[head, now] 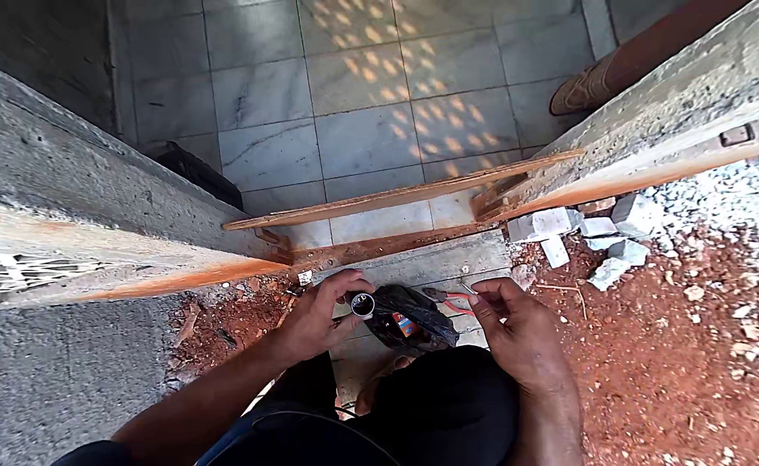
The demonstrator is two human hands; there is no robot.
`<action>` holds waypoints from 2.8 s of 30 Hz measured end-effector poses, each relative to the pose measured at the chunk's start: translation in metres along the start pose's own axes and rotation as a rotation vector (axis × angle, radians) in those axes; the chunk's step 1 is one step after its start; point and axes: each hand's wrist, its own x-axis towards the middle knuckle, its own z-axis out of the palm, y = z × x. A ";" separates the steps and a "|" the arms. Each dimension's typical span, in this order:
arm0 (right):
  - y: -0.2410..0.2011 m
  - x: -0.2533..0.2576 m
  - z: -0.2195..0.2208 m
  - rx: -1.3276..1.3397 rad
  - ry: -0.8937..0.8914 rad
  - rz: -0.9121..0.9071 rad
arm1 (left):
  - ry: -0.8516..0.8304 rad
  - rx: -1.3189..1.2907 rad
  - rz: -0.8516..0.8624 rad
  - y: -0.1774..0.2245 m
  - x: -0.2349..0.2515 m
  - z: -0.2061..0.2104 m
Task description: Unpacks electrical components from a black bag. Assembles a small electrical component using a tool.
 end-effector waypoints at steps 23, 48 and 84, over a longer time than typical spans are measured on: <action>0.085 0.001 -0.005 0.437 0.295 0.261 | 0.025 0.011 -0.138 -0.016 -0.009 -0.011; 0.227 0.060 0.119 -0.798 -0.382 0.537 | 0.291 0.043 -0.123 0.006 -0.039 -0.075; -0.149 -0.009 0.074 0.513 0.224 -0.814 | 0.321 0.100 0.146 0.046 -0.002 -0.063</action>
